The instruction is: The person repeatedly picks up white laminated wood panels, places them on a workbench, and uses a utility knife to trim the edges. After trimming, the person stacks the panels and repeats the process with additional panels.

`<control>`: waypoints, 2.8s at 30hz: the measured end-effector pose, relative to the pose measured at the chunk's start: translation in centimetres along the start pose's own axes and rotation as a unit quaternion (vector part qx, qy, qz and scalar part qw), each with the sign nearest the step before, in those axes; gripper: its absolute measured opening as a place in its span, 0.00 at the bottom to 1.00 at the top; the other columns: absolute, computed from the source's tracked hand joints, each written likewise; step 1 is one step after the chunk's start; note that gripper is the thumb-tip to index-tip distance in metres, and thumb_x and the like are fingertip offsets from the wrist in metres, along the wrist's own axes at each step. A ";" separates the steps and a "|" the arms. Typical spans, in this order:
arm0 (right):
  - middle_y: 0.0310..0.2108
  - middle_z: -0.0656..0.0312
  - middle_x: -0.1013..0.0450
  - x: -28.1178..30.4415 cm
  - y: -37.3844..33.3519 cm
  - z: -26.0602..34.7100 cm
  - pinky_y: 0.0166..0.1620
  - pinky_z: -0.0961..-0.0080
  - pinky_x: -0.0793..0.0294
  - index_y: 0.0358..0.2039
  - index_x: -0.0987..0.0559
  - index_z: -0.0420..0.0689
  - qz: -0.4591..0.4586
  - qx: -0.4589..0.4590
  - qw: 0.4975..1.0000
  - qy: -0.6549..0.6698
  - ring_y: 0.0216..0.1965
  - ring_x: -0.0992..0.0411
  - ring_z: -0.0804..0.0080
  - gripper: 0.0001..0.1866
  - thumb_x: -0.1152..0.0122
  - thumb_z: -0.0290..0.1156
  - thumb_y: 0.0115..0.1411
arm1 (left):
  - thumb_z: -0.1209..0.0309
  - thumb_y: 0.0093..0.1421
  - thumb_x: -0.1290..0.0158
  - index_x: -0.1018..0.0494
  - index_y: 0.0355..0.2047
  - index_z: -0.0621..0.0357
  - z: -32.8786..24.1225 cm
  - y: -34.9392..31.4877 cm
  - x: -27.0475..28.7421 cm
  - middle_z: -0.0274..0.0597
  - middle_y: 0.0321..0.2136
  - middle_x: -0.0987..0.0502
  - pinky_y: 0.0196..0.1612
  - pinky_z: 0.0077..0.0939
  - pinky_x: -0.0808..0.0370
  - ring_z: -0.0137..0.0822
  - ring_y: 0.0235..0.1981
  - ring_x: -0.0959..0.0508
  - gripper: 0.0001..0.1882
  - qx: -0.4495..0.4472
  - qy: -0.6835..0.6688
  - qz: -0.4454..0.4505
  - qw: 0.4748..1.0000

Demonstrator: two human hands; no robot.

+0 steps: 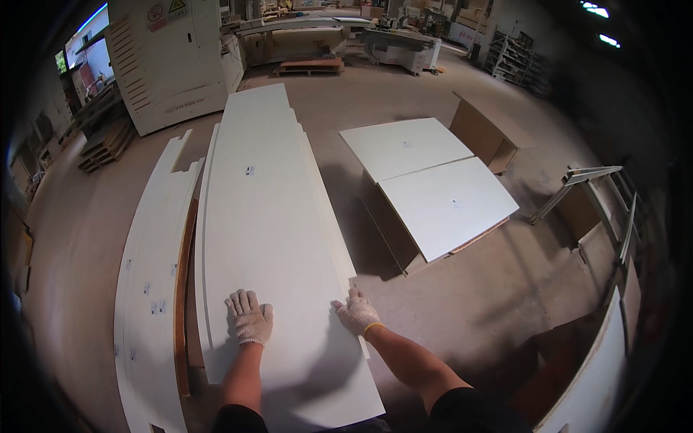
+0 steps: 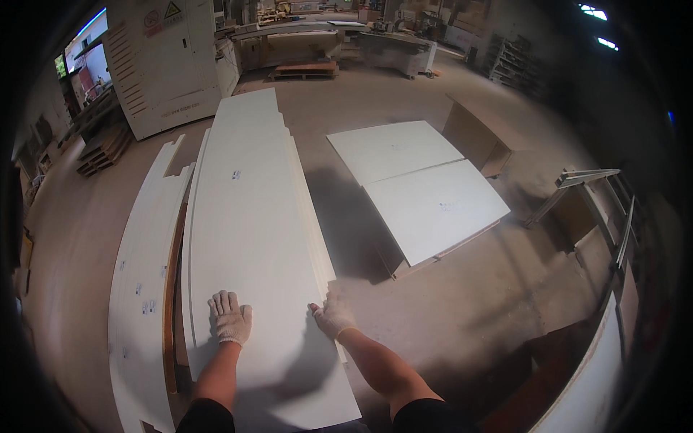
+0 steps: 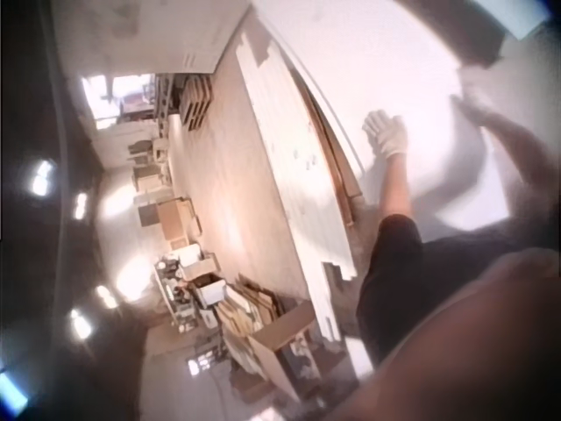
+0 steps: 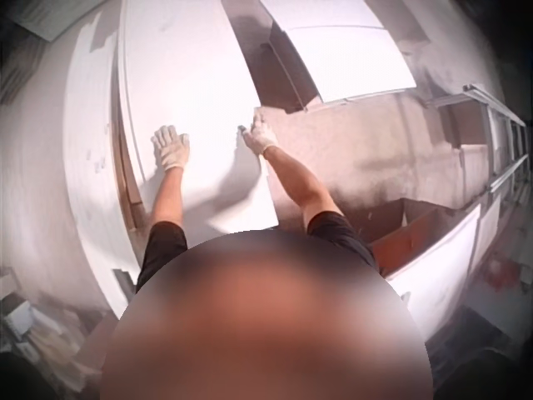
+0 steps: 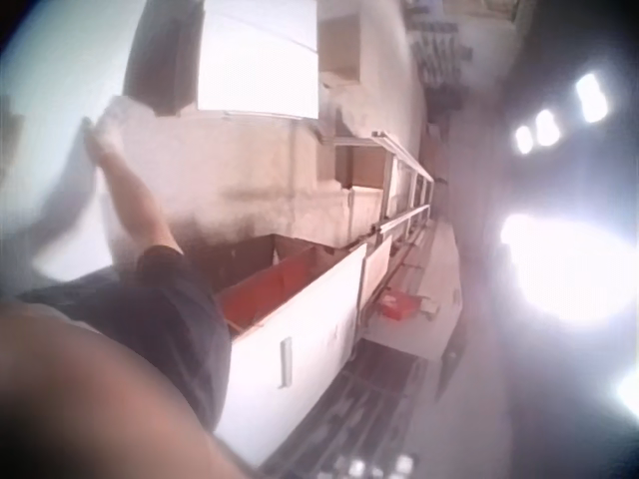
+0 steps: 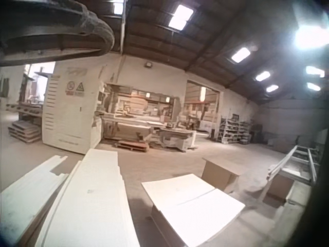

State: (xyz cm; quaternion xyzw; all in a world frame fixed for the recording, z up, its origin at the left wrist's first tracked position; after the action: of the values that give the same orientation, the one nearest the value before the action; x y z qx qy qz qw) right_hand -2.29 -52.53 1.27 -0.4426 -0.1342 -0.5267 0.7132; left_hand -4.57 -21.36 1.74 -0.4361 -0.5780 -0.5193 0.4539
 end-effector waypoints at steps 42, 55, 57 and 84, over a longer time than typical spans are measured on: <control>0.64 0.43 0.30 17.8 -64.3 -79.4 0.72 0.60 0.39 0.57 0.22 0.34 -0.513 -0.589 0.624 -0.023 0.68 0.35 0.47 0.25 0.42 0.35 0.64 | 0.41 0.65 0.42 0.23 0.59 0.45 -40.4 -20.4 -9.7 0.50 0.64 0.27 0.66 0.58 0.34 0.52 0.65 0.30 0.30 0.008 0.336 -0.016 0.942; 0.65 0.45 0.31 20.0 -65.7 -80.4 0.73 0.57 0.41 0.57 0.21 0.34 -0.498 -0.622 0.601 0.064 0.69 0.39 0.47 0.27 0.38 0.37 0.61 | 0.57 0.74 0.54 0.31 0.62 0.66 -64.0 -13.3 -11.0 0.59 0.62 0.30 0.66 0.48 0.33 0.58 0.64 0.31 0.26 -0.159 -0.132 0.037 0.978; 0.65 0.45 0.32 20.3 -65.3 -79.8 0.72 0.55 0.40 0.56 0.21 0.35 -0.525 -0.601 0.601 0.036 0.68 0.38 0.46 0.26 0.38 0.36 0.60 | 0.58 0.74 0.53 0.30 0.59 0.65 -68.0 -13.4 -12.0 0.59 0.61 0.30 0.65 0.48 0.32 0.58 0.62 0.30 0.24 -0.154 -0.237 0.065 0.957; 0.62 0.48 0.29 56.6 -47.9 -98.0 0.53 0.57 0.22 0.56 0.24 0.44 -0.698 -0.093 0.700 0.118 0.56 0.26 0.46 0.27 0.33 0.25 0.53 | 0.49 0.66 0.49 0.17 0.49 0.52 -112.6 -21.7 -6.9 0.58 0.52 0.19 0.59 0.51 0.26 0.59 0.55 0.21 0.25 -0.280 -0.072 0.410 0.865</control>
State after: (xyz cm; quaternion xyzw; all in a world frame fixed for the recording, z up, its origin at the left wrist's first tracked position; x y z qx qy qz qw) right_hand -47.71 -166.56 5.89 -0.2203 -0.2701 -0.9313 0.1058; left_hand -16.20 -135.47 -3.99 -0.7785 -0.2084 -0.3936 0.4422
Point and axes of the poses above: each hand's wrist, its own y-axis towards the middle knuckle, its own x-axis out of the back of the hand, z = x × y, the point moved 1 cm from there along y, towards the middle knuckle
